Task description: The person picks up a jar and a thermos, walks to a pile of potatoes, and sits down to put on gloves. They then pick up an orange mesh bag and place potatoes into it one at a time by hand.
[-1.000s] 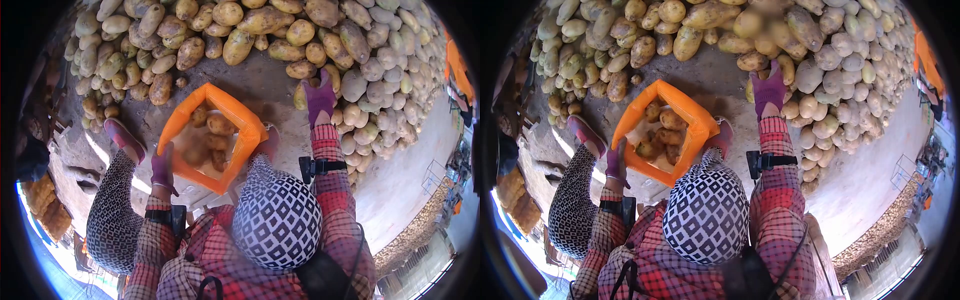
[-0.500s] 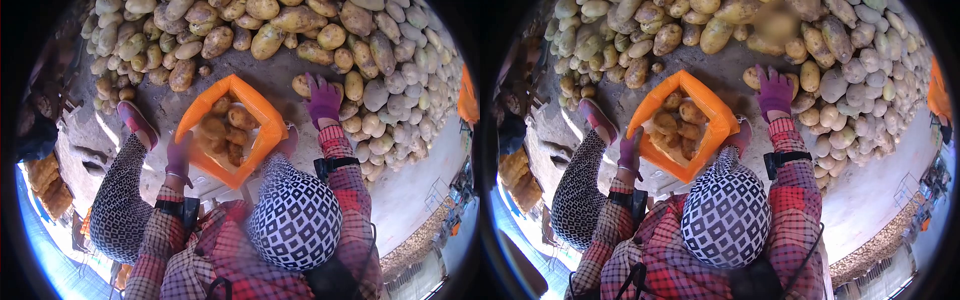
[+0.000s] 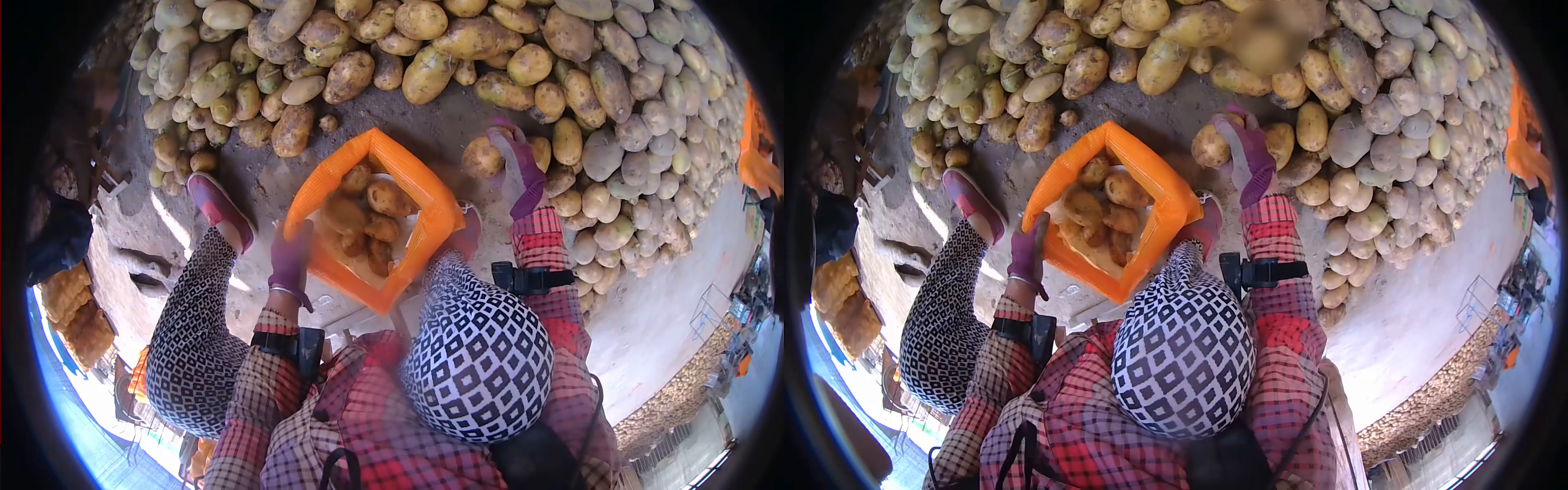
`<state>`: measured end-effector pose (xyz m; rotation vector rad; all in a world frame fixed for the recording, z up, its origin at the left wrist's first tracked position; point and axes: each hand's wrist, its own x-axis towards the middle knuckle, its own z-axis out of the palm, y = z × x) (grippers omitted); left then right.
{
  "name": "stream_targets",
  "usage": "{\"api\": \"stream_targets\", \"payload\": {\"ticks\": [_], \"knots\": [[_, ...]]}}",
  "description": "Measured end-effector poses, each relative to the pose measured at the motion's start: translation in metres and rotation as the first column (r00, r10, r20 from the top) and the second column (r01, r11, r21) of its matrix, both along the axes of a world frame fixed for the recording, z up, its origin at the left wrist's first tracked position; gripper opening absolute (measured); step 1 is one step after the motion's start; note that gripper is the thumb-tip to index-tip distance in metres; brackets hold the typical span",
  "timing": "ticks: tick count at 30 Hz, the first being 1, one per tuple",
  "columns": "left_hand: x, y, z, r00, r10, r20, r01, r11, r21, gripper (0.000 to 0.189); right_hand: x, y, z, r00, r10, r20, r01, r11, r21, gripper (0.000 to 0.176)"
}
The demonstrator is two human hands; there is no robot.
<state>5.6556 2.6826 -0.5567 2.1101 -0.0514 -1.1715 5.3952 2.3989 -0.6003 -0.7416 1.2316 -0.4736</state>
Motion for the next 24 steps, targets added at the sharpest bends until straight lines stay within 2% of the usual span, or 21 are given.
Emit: {"api": "stream_targets", "payload": {"ticks": [1, 2, 3, 5, 7, 9, 10, 11, 13, 14, 15, 16, 17, 18, 19, 20, 21, 22, 23, 24], "knots": [[0.000, 0.002, -0.006, 1.000, 0.022, 0.004, -0.022, 1.000, -0.002, 0.048, -0.011, 0.007, 0.012, 1.000, -0.015, -0.009, 0.015, 1.000, -0.005, 0.048], [0.000, 0.000, -0.010, 0.999, 0.040, 0.009, -0.040, 0.999, -0.010, 0.048, -0.020, 0.012, 0.023, 0.966, -0.090, 0.241, 0.055, 0.988, 0.145, 0.049], [-0.002, -0.004, -0.009, 1.000, 0.021, 0.003, -0.021, 1.000, -0.019, 0.048, -0.026, 0.017, 0.036, 0.864, -0.192, 0.465, 0.055, 0.955, 0.292, 0.050], [-0.006, -0.006, 0.000, 0.995, 0.096, 0.042, -0.095, 0.995, -0.033, 0.037, -0.033, 0.024, 0.067, 0.826, -0.257, 0.502, 0.098, 0.942, 0.322, 0.052], [-0.001, 0.000, -0.005, 0.998, 0.062, 0.022, -0.059, 0.993, -0.101, 0.037, -0.044, 0.031, 0.093, 0.779, -0.310, 0.545, 0.145, 0.934, 0.325, 0.054], [-0.005, 0.000, 0.008, 0.997, 0.060, 0.043, -0.059, 0.998, -0.035, 0.038, -0.062, 0.041, 0.117, 0.597, -0.324, 0.733, 0.095, 0.937, 0.337, 0.056], [-0.004, 0.005, 0.005, 0.995, 0.094, 0.029, -0.093, 0.995, -0.022, 0.037, -0.071, 0.047, 0.132, 0.597, -0.336, 0.729, 0.118, 0.935, 0.334, 0.055], [0.005, 0.024, -0.015, 0.998, 0.065, 0.011, -0.064, 0.997, -0.052, 0.037, -0.077, 0.055, 0.149, 0.598, -0.331, 0.730, 0.151, 0.941, 0.303, 0.055], [0.039, 0.064, -0.073, 0.953, -0.247, 0.178, 0.271, 0.954, -0.128, 0.038, -0.089, 0.078, 0.187, 0.591, -0.325, 0.738, 0.256, 0.944, 0.211, 0.053], [0.050, 0.071, -0.086, 0.990, -0.087, -0.114, 0.058, 0.969, -0.241, 0.039, -0.096, 0.094, 0.207, 0.609, -0.339, 0.717, 0.321, 0.932, 0.168, 0.053], [0.050, 0.073, -0.099, 0.905, 0.044, -0.423, -0.166, 0.952, -0.256, 0.040, -0.100, 0.111, 0.224, 0.650, -0.328, 0.685, 0.398, 0.915, 0.060, 0.051], [0.044, 0.070, -0.101, 0.872, 0.083, -0.482, -0.220, 0.947, -0.235, 0.043, -0.108, 0.129, 0.240, 0.688, -0.320, 0.651, 0.460, 0.886, -0.051, 0.049], [0.044, 0.066, -0.098, 0.838, 0.128, -0.531, -0.277, 0.937, -0.211, 0.046, -0.116, 0.147, 0.256, 0.664, -0.294, 0.688, 0.483, 0.870, -0.095, 0.051], [0.071, 0.073, -0.147, 0.920, -0.255, -0.299, 0.149, 0.931, -0.334, 0.049, -0.124, 0.168, 0.277, 0.678, -0.295, 0.673, 0.532, 0.829, -0.173, 0.054], [0.097, 0.080, -0.192, 0.783, -0.612, 0.114, 0.618, 0.741, -0.262, 0.051, -0.124, 0.189, 0.298, 0.692, -0.290, 0.661, 0.562, 0.791, -0.241, 0.059], [0.119, 0.087, -0.228, 0.529, -0.721, 0.447, 0.831, 0.547, -0.101, 0.054, -0.125, 0.210, 0.323, 0.703, -0.284, 0.652, 0.566, 0.779, -0.271, 0.059], [0.077, 0.072, -0.164, 0.979, -0.200, -0.038, 0.187, 0.958, -0.217, 0.062, -0.128, 0.232, 0.352, 0.793, -0.296, 0.533, 0.562, 0.693, -0.451, 0.064], [0.073, 0.064, -0.135, 0.807, -0.558, 0.194, 0.566, 0.824, 0.019, 0.062, -0.132, 0.254, 0.380, 0.855, -0.328, 0.401, 0.517, 0.592, -0.618, 0.070], [0.065, 0.059, -0.116, 0.453, -0.833, 0.317, 0.778, 0.543, 0.315, 0.062, -0.138, 0.273, 0.405, 0.890, -0.374, 0.262, 0.421, 0.449, -0.788, 0.074], [0.053, 0.057, -0.090, 0.450, -0.833, 0.322, 0.793, 0.538, 0.285, 0.062, -0.144, 0.292, 0.431, 0.888, -0.441, 0.128, 0.280, 0.298, -0.913, 0.078]]}}
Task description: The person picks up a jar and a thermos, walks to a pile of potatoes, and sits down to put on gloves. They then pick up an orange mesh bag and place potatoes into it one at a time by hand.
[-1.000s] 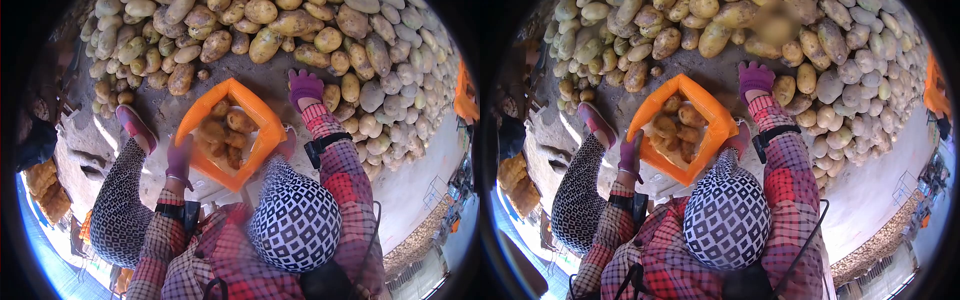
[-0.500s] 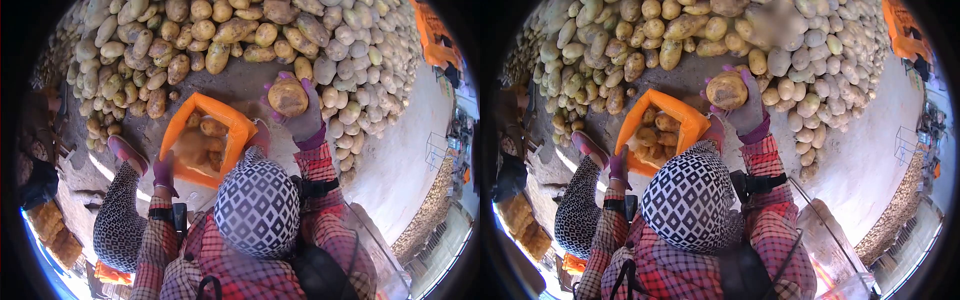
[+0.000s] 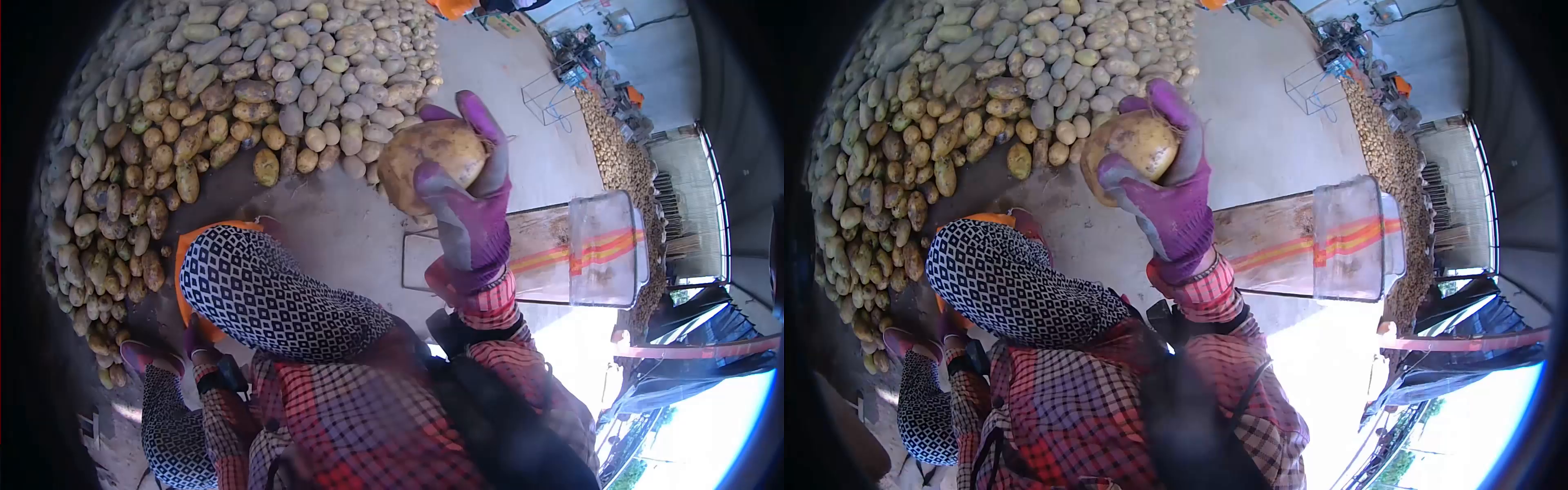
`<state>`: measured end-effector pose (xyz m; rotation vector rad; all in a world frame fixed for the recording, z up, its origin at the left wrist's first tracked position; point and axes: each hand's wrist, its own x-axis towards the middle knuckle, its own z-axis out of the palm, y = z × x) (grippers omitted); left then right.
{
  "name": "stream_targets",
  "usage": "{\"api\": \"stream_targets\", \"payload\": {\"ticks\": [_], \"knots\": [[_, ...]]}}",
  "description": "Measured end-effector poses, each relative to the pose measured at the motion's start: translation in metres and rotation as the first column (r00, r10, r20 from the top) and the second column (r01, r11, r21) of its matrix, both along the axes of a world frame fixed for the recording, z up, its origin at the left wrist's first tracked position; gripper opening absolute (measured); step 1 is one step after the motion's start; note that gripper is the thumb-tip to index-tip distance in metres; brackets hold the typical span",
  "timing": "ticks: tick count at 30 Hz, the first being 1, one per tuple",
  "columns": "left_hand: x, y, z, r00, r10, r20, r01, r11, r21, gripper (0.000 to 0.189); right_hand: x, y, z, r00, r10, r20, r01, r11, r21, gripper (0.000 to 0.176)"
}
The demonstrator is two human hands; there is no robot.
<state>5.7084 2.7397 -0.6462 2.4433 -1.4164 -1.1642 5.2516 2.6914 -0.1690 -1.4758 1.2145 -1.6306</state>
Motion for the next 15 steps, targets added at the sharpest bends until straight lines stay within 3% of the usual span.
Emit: {"api": "stream_targets", "payload": {"ticks": [1, 2, 3, 4, 5, 6, 7, 8, 9, 10, 11, 13, 15], "knots": [[-0.014, 0.001, 0.028, 0.919, 0.329, -0.219, -0.337, 0.941, -0.001, 0.062, -0.004, 0.020, 0.025, 0.962, -0.179, -0.208, 0.137, 0.970, -0.203, 0.080], [-0.025, 0.004, 0.042, 0.687, 0.598, -0.412, -0.625, 0.776, 0.084, 0.063, -0.008, 0.037, 0.052, 0.895, -0.353, -0.271, 0.230, 0.888, -0.398, 0.081], [-0.025, 0.002, 0.024, 0.688, 0.587, -0.427, -0.618, 0.782, 0.080, 0.063, -0.017, 0.054, 0.078, 0.783, -0.547, -0.295, 0.304, 0.752, -0.585, 0.078], [-0.015, 0.000, -0.014, 0.535, 0.619, -0.575, -0.699, 0.706, 0.109, 0.062, -0.028, 0.071, 0.103, 0.627, -0.722, -0.295, 0.341, 0.593, -0.729, 0.075], [-0.010, 0.004, -0.036, 0.354, 0.625, -0.696, -0.771, 0.616, 0.160, 0.061, -0.038, 0.085, 0.122, 0.567, -0.793, -0.222, 0.351, 0.476, -0.806, 0.073], [-0.012, 0.005, -0.035, 0.448, 0.611, -0.653, -0.720, 0.679, 0.141, 0.060, -0.063, 0.104, 0.143, 0.321, -0.911, -0.259, 0.295, 0.356, -0.887, 0.071], [-0.005, 0.002, -0.031, 0.540, 0.603, -0.588, -0.676, 0.727, 0.125, 0.058, -0.080, 0.119, 0.156, -0.097, -0.963, -0.250, 0.418, 0.189, -0.889, 0.070], [0.005, 0.007, -0.054, 0.833, 0.400, -0.383, -0.470, 0.876, -0.106, 0.056, -0.114, 0.130, 0.165, -0.017, -0.962, -0.273, 0.466, 0.234, -0.853, 0.062], [0.011, 0.001, -0.053, 0.985, 0.145, -0.089, -0.162, 0.956, -0.246, 0.054, -0.125, 0.139, 0.169, -0.368, -0.839, -0.401, 0.528, 0.166, -0.833, 0.058], [0.014, -0.002, -0.049, 0.854, 0.408, -0.324, -0.470, 0.871, -0.143, 0.053, -0.153, 0.140, 0.167, -0.362, -0.749, -0.556, 0.678, 0.198, -0.708, 0.053], [-0.008, 0.000, -0.014, 0.598, 0.613, -0.517, -0.709, 0.705, 0.014, 0.051, -0.151, 0.135, 0.148, -0.321, -0.752, -0.576, 0.694, 0.227, -0.683, 0.053], [-0.015, 0.006, -0.006, 0.610, 0.621, -0.493, -0.723, 0.690, -0.026, 0.049, -0.146, 0.114, 0.118, -0.281, -0.797, -0.535, 0.541, 0.328, -0.774, 0.050], [-0.018, 0.006, 0.010, 0.644, 0.610, -0.461, -0.710, 0.701, -0.064, 0.047, -0.093, 0.064, 0.065, 0.024, -0.826, -0.563, 0.338, 0.537, -0.773, 0.051]]}}
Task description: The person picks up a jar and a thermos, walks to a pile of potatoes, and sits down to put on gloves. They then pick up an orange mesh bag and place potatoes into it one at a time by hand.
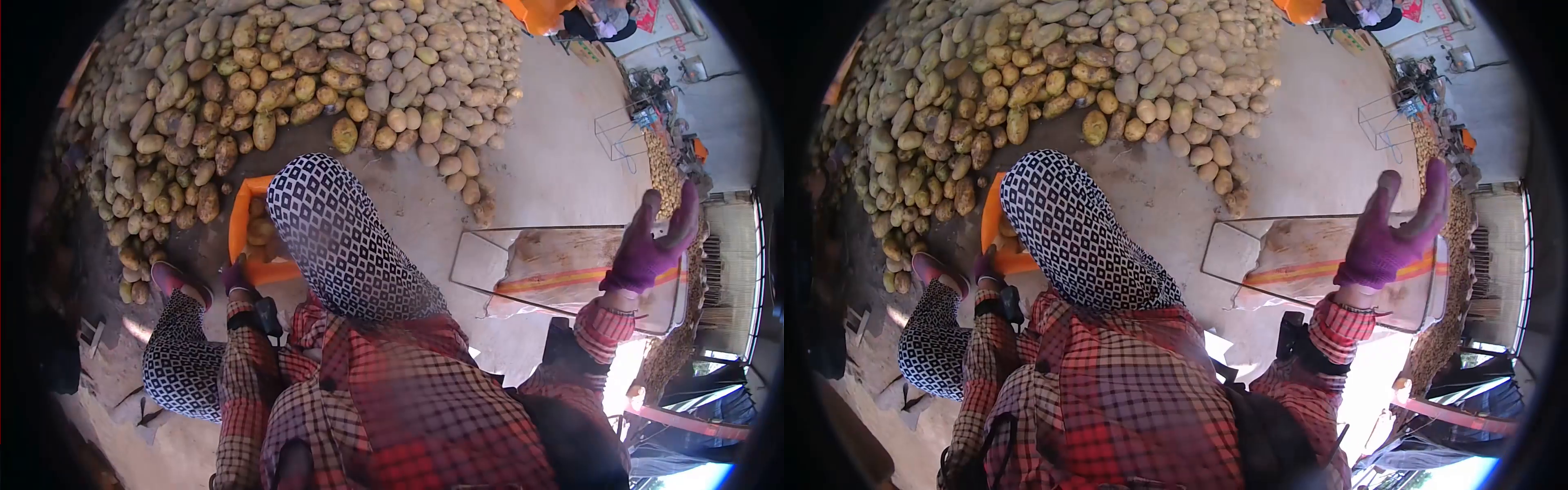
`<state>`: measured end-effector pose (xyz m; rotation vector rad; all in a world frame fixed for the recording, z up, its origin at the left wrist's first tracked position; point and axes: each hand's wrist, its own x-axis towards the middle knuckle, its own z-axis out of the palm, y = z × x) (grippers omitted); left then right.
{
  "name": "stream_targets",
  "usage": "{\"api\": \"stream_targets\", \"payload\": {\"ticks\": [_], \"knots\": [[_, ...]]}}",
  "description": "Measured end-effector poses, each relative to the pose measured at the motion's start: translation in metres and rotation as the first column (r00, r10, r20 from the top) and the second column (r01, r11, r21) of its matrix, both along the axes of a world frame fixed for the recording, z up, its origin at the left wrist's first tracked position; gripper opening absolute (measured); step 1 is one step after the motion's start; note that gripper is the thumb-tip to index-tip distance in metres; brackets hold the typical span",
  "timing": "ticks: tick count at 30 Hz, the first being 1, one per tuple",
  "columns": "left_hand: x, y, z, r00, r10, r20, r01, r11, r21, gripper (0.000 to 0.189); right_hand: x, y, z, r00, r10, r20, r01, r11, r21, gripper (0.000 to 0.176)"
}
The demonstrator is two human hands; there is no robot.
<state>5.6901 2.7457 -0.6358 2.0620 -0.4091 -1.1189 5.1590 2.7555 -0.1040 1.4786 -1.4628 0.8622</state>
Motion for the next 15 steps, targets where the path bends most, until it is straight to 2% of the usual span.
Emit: {"api": "stream_targets", "payload": {"ticks": [1, 2, 3, 4, 6, 8, 9, 11, 12, 14, 15], "knots": [[-0.004, 0.000, 0.014, 0.999, -0.030, -0.024, 0.030, 1.000, 0.005, 0.044, 0.013, -0.028, -0.030, 0.987, 0.129, 0.093, -0.142, 0.977, 0.160, 0.052], [-0.004, 0.002, 0.021, 0.997, -0.062, -0.050, 0.063, 0.998, 0.014, 0.041, 0.017, -0.059, -0.066, 0.931, 0.196, 0.308, -0.291, 0.907, 0.303, 0.052], [0.000, 0.006, 0.010, 0.989, 0.004, -0.146, -0.008, 1.000, -0.022, 0.039, 0.016, -0.091, -0.106, 0.846, 0.127, 0.518, -0.381, 0.823, 0.422, 0.053], [-0.002, 0.008, 0.016, 0.991, 0.016, -0.132, -0.017, 1.000, -0.009, 0.039, 0.002, -0.124, -0.157, 0.723, 0.013, 0.691, -0.462, 0.753, 0.469, 0.053], [-0.015, 0.007, 0.039, 0.982, 0.096, -0.163, -0.108, 0.992, -0.062, 0.039, -0.034, -0.177, -0.271, 0.362, -0.264, 0.894, -0.601, 0.668, 0.440, 0.055], [-0.018, 0.004, 0.058, 0.985, 0.115, -0.132, -0.113, 0.993, 0.026, 0.039, -0.065, -0.218, -0.359, 0.464, -0.503, 0.729, -0.504, 0.526, 0.684, 0.057], [-0.023, 0.001, 0.071, 0.973, 0.129, -0.191, -0.130, 0.992, 0.007, 0.037, -0.075, -0.237, -0.393, 0.461, -0.512, 0.725, -0.517, 0.510, 0.688, 0.057], [-0.022, 0.000, 0.078, 0.953, 0.121, -0.277, -0.130, 0.991, -0.014, 0.035, -0.087, -0.268, -0.447, 0.517, -0.580, 0.629, -0.400, 0.485, 0.777, 0.061], [-0.019, -0.002, 0.077, 0.946, 0.103, -0.307, -0.115, 0.993, -0.021, 0.035, -0.080, -0.287, -0.457, 0.511, -0.591, 0.624, -0.413, 0.468, 0.781, 0.061], [-0.017, -0.007, 0.080, 0.980, 0.073, -0.187, -0.059, 0.995, 0.078, 0.039, -0.062, -0.322, -0.476, 0.632, -0.585, 0.509, -0.180, 0.529, 0.830, 0.065], [-0.026, -0.014, 0.092, 0.993, 0.029, -0.118, -0.019, 0.996, 0.082, 0.039, -0.059, -0.338, -0.483, 0.635, -0.619, 0.462, -0.161, 0.479, 0.863, 0.068]]}}
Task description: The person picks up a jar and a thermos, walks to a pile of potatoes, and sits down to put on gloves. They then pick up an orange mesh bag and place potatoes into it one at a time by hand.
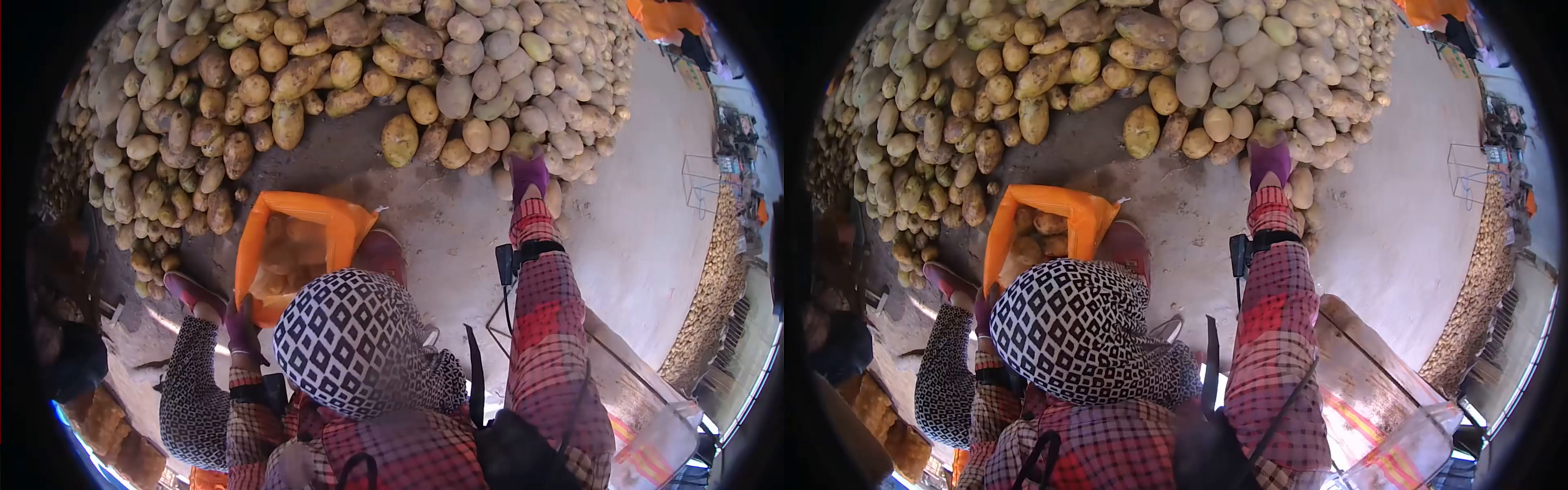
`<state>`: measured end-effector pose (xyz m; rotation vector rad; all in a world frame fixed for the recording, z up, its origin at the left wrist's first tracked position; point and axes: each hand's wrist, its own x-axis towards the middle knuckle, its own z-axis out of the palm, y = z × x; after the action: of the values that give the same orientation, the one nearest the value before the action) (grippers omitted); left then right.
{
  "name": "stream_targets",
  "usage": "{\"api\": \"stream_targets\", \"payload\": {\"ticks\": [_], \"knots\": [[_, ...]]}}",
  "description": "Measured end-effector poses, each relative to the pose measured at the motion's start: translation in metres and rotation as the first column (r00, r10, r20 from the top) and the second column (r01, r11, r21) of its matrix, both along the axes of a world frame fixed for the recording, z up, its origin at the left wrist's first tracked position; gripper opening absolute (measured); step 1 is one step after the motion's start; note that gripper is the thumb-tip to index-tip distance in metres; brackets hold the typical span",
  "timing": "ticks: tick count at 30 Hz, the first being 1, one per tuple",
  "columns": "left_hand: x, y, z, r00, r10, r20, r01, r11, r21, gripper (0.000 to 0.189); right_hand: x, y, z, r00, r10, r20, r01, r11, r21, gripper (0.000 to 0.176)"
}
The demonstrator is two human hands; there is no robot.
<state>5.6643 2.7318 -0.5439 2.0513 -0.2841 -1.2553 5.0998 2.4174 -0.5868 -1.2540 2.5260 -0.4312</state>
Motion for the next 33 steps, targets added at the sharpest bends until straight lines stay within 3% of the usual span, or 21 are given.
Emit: {"api": "stream_targets", "payload": {"ticks": [1, 2, 3, 4, 7, 8, 9, 10, 13, 14, 17, 19, 21, 22, 23, 24, 25, 27, 29, 31, 33], "knots": [[-0.003, -0.007, 0.007, 0.997, -0.040, 0.070, 0.040, 0.999, 0.013, 0.040, 0.002, -0.014, -0.003, 1.000, 0.003, -0.015, -0.003, 0.998, 0.062, 0.070], [0.007, 0.006, -0.013, 0.962, -0.182, 0.202, 0.202, 0.976, -0.084, 0.040, 0.016, -0.019, -0.006, 0.980, -0.071, -0.186, 0.076, 0.997, 0.021, 0.070], [-0.005, 0.000, -0.003, 0.962, -0.152, 0.225, 0.192, 0.967, -0.167, 0.038, 0.013, -0.029, -0.010, 0.983, -0.055, -0.173, 0.074, 0.991, 0.107, 0.068], [-0.018, -0.023, 0.022, 0.998, 0.032, 0.047, -0.031, 0.999, -0.026, 0.038, -0.024, -0.040, -0.044, 0.984, 0.123, -0.129, -0.104, 0.984, 0.142, 0.068], [-0.027, -0.033, 0.036, 0.985, -0.042, 0.170, 0.027, 0.996, 0.090, 0.045, -0.008, -0.052, -0.012, 0.995, 0.065, -0.081, -0.047, 0.977, 0.209, 0.072], [-0.026, -0.025, 0.026, 0.976, -0.012, 0.219, -0.004, 0.997, 0.073, 0.047, -0.029, -0.042, -0.014, 0.955, 0.275, 0.113, -0.292, 0.941, 0.173, 0.091], [-0.024, -0.018, 0.012, 0.965, 0.012, 0.262, -0.024, 0.999, 0.045, 0.049, -0.093, -0.045, -0.098, 0.932, 0.274, -0.237, -0.252, 0.960, 0.119, 0.105], [-0.023, -0.017, 0.009, 0.963, 0.007, 0.268, -0.016, 0.999, 0.030, 0.050, -0.030, -0.042, -0.054, 0.990, 0.114, -0.088, -0.117, 0.993, -0.031, 0.089], [-0.020, -0.021, 0.005, 0.968, -0.022, 0.250, 0.019, 1.000, 0.012, 0.048, -0.069, -0.051, -0.085, 0.949, 0.313, -0.043, -0.306, 0.944, 0.123, 0.107], [-0.021, -0.025, 0.008, 0.968, -0.038, 0.247, 0.031, 0.999, 0.034, 0.048, -0.066, -0.052, -0.090, 0.947, 0.295, 0.129, -0.292, 0.955, -0.043, 0.101], [-0.018, -0.030, 0.015, 0.964, -0.078, 0.254, 0.059, 0.995, 0.081, 0.047, 0.015, 0.001, -0.017, 0.807, -0.121, 0.579, 0.161, 0.987, -0.019, 0.092], [-0.019, -0.030, 0.011, 0.963, -0.075, 0.258, 0.054, 0.995, 0.088, 0.046, 0.066, 0.037, 0.017, 0.627, -0.115, 0.770, 0.229, 0.973, -0.041, 0.080], [-0.013, -0.020, -0.004, 0.930, -0.121, 0.347, 0.095, 0.991, 0.091, 0.045, 0.105, 0.065, 0.035, 0.385, 0.072, 0.920, -0.026, 0.997, -0.067, 0.065], [-0.015, -0.022, -0.001, 0.955, -0.069, 0.289, 0.055, 0.997, 0.054, 0.042, 0.108, 0.080, 0.022, 0.304, 0.162, 0.939, -0.221, 0.971, -0.096, 0.063], [-0.018, -0.024, 0.005, 0.975, -0.025, 0.219, 0.021, 1.000, 0.022, 0.040, 0.168, 0.081, 0.075, 0.225, 0.271, 0.936, -0.327, 0.926, -0.190, 0.064], [-0.024, -0.027, 0.009, 0.985, 0.033, 0.168, -0.032, 0.999, -0.008, 0.037, 0.182, 0.088, 0.060, 0.074, 0.297, 0.952, -0.448, 0.863, -0.234, 0.069], [-0.028, -0.030, 0.011, 0.988, 0.093, 0.126, -0.089, 0.995, -0.035, 0.034, 0.215, 0.092, 0.061, 0.084, 0.278, 0.957, -0.538, 0.821, -0.191, 0.073], [-0.029, -0.030, 0.013, 0.986, 0.142, 0.086, -0.137, 0.989, -0.059, 0.029, 0.246, 0.097, 0.051, 0.026, 0.383, 0.923, -0.798, 0.564, -0.212, 0.069], [-0.025, -0.026, 0.015, 0.989, 0.111, 0.096, -0.105, 0.992, -0.067, 0.028, 0.238, 0.100, 0.036, 0.223, 0.292, 0.930, -0.791, 0.612, -0.002, 0.062], [-0.024, -0.026, 0.016, 0.987, 0.108, 0.116, -0.101, 0.993, -0.062, 0.027, 0.196, 0.103, 0.004, 0.355, 0.312, 0.881, -0.442, 0.887, -0.135, 0.054], [-0.025, -0.023, 0.016, 0.992, 0.018, 0.128, -0.015, 1.000, -0.019, 0.029, 0.140, 0.087, -0.006, 0.738, 0.332, 0.588, -0.279, 0.943, -0.181, 0.047]]}}
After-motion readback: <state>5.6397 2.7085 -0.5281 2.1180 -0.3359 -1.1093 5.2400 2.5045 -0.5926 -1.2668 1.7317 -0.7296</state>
